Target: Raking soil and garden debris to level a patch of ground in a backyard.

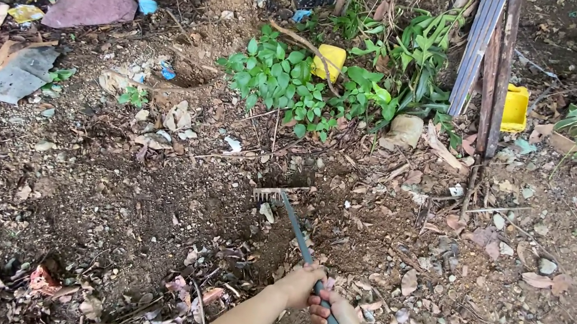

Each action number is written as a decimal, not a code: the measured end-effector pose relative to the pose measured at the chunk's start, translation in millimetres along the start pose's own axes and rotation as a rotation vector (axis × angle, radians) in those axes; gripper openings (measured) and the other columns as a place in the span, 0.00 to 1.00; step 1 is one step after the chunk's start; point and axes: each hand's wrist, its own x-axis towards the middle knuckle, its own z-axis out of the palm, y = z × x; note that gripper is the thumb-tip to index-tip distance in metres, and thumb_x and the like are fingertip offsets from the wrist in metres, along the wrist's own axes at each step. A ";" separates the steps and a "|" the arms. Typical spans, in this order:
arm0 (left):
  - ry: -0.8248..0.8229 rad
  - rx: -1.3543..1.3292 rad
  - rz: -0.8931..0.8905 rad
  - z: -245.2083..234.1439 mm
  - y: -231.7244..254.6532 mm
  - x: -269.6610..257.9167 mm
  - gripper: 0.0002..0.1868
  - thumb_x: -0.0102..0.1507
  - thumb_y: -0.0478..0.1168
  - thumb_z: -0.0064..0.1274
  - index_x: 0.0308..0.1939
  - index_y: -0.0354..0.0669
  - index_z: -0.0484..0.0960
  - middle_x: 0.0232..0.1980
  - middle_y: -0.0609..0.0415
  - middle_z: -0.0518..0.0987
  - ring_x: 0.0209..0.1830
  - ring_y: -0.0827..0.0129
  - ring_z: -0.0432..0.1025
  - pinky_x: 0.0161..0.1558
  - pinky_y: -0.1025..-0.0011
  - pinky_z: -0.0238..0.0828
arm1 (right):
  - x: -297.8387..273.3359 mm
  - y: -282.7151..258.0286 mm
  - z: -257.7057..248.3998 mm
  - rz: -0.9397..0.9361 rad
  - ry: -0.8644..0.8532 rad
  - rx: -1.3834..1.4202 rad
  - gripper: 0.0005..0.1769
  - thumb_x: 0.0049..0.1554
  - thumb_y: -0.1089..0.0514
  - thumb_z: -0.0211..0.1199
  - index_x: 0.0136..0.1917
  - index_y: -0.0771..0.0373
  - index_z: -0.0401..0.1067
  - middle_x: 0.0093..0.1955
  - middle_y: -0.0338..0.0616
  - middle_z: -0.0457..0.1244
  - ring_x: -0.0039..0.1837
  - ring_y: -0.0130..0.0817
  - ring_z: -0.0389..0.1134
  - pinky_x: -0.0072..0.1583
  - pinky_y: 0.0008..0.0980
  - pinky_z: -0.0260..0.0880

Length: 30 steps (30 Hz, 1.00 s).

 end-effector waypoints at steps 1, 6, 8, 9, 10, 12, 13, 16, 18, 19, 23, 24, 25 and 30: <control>0.000 -0.001 0.001 0.5 1.1 -2.0 0.20 0.57 0.34 0.59 0.52 0.49 0.73 0.70 0.42 0.70 0.73 0.48 0.63 0.72 0.59 0.59 | -5.6 3.9 3.1 -0.001 0.001 0.000 0.11 0.64 0.57 0.47 0.42 0.64 0.57 0.30 0.37 0.56 0.24 0.21 0.51 0.24 0.24 0.52; -0.009 0.005 0.003 29.6 -23.6 -1.4 0.14 0.61 0.35 0.58 0.49 0.50 0.75 0.78 0.40 0.59 0.76 0.46 0.59 0.70 0.60 0.59 | -23.3 23.8 9.5 -0.019 0.078 0.016 0.13 0.66 0.55 0.47 0.41 0.64 0.58 0.29 0.34 0.55 0.23 0.20 0.51 0.24 0.23 0.53; -0.012 0.023 0.013 21.7 -12.9 -16.1 0.16 0.59 0.36 0.59 0.50 0.49 0.75 0.75 0.40 0.62 0.73 0.46 0.61 0.68 0.59 0.60 | -24.1 31.4 5.8 -0.020 0.074 0.020 0.13 0.66 0.55 0.47 0.41 0.64 0.58 0.28 0.34 0.55 0.23 0.21 0.51 0.24 0.23 0.53; -0.014 0.043 0.022 16.9 -8.2 -23.2 0.18 0.58 0.37 0.60 0.50 0.49 0.74 0.72 0.40 0.66 0.71 0.45 0.63 0.67 0.58 0.62 | -23.6 35.1 4.5 -0.020 0.068 0.025 0.14 0.65 0.55 0.47 0.40 0.64 0.58 0.27 0.34 0.55 0.23 0.21 0.51 0.23 0.23 0.53; -0.014 0.046 0.023 19.0 -10.8 -25.1 0.18 0.58 0.37 0.60 0.50 0.49 0.74 0.72 0.40 0.66 0.71 0.45 0.63 0.67 0.58 0.62 | -21.5 37.6 2.1 -0.021 0.066 0.026 0.14 0.65 0.55 0.47 0.40 0.64 0.58 0.27 0.34 0.55 0.23 0.21 0.51 0.23 0.23 0.53; -0.006 -0.076 0.014 25.2 -14.7 -29.9 0.13 0.60 0.36 0.54 0.49 0.50 0.76 0.64 0.45 0.74 0.59 0.49 0.74 0.61 0.61 0.71 | -19.3 43.9 -4.7 -0.020 0.048 -0.002 0.14 0.65 0.55 0.48 0.40 0.64 0.59 0.27 0.34 0.54 0.23 0.21 0.51 0.23 0.23 0.53; -0.009 -0.073 0.018 31.5 -20.7 -29.4 0.13 0.60 0.36 0.54 0.49 0.50 0.76 0.64 0.45 0.74 0.59 0.49 0.74 0.61 0.61 0.71 | -24.2 48.6 -0.1 -0.024 0.047 0.001 0.14 0.65 0.55 0.48 0.40 0.64 0.59 0.27 0.34 0.54 0.23 0.21 0.51 0.23 0.23 0.53; 0.052 0.011 0.127 39.5 -28.1 -35.8 0.15 0.56 0.34 0.59 0.46 0.48 0.78 0.57 0.43 0.75 0.57 0.47 0.71 0.58 0.60 0.70 | -36.1 63.1 9.1 -0.052 0.095 0.023 0.13 0.65 0.57 0.46 0.40 0.65 0.58 0.29 0.37 0.56 0.23 0.21 0.51 0.24 0.23 0.52; 0.010 0.052 0.123 28.6 -17.7 -47.1 0.16 0.54 0.35 0.61 0.46 0.46 0.77 0.52 0.45 0.77 0.55 0.49 0.72 0.56 0.60 0.71 | -40.4 69.5 9.8 -0.051 0.106 0.057 0.13 0.66 0.57 0.46 0.40 0.64 0.58 0.29 0.37 0.56 0.24 0.21 0.51 0.24 0.24 0.51; 0.007 0.052 0.126 28.4 -16.3 -50.8 0.16 0.54 0.35 0.61 0.46 0.46 0.77 0.52 0.45 0.77 0.55 0.49 0.72 0.56 0.60 0.71 | -39.6 72.6 3.7 -0.054 0.108 0.060 0.13 0.66 0.57 0.46 0.40 0.64 0.58 0.29 0.37 0.56 0.24 0.21 0.51 0.24 0.24 0.51; 0.011 0.039 0.158 38.9 -19.9 -62.3 0.17 0.52 0.35 0.62 0.45 0.47 0.78 0.50 0.46 0.77 0.53 0.49 0.74 0.54 0.60 0.72 | -36.3 85.8 -16.8 0.010 0.029 0.055 0.14 0.65 0.55 0.49 0.40 0.64 0.59 0.27 0.34 0.52 0.23 0.23 0.51 0.24 0.25 0.53; 0.000 0.028 0.133 44.4 -23.3 -64.4 0.17 0.54 0.34 0.60 0.46 0.48 0.78 0.51 0.47 0.78 0.53 0.50 0.74 0.53 0.60 0.73 | -35.3 89.4 -21.0 0.017 0.008 0.033 0.13 0.64 0.55 0.49 0.39 0.64 0.59 0.27 0.34 0.52 0.23 0.23 0.51 0.24 0.25 0.53; -0.002 0.028 0.134 41.8 -19.9 -68.9 0.17 0.54 0.34 0.60 0.46 0.48 0.78 0.51 0.47 0.78 0.53 0.50 0.74 0.53 0.60 0.73 | -40.2 92.5 -17.4 0.017 0.010 0.035 0.13 0.64 0.55 0.49 0.39 0.64 0.59 0.27 0.34 0.52 0.23 0.23 0.51 0.24 0.25 0.53; 0.051 0.022 0.208 105.8 -75.7 -41.5 0.08 0.67 0.36 0.59 0.49 0.49 0.79 0.60 0.40 0.73 0.57 0.43 0.72 0.57 0.57 0.70 | -56.5 107.9 -4.9 0.005 0.091 -0.007 0.12 0.63 0.58 0.49 0.39 0.64 0.58 0.27 0.36 0.54 0.23 0.22 0.51 0.24 0.24 0.52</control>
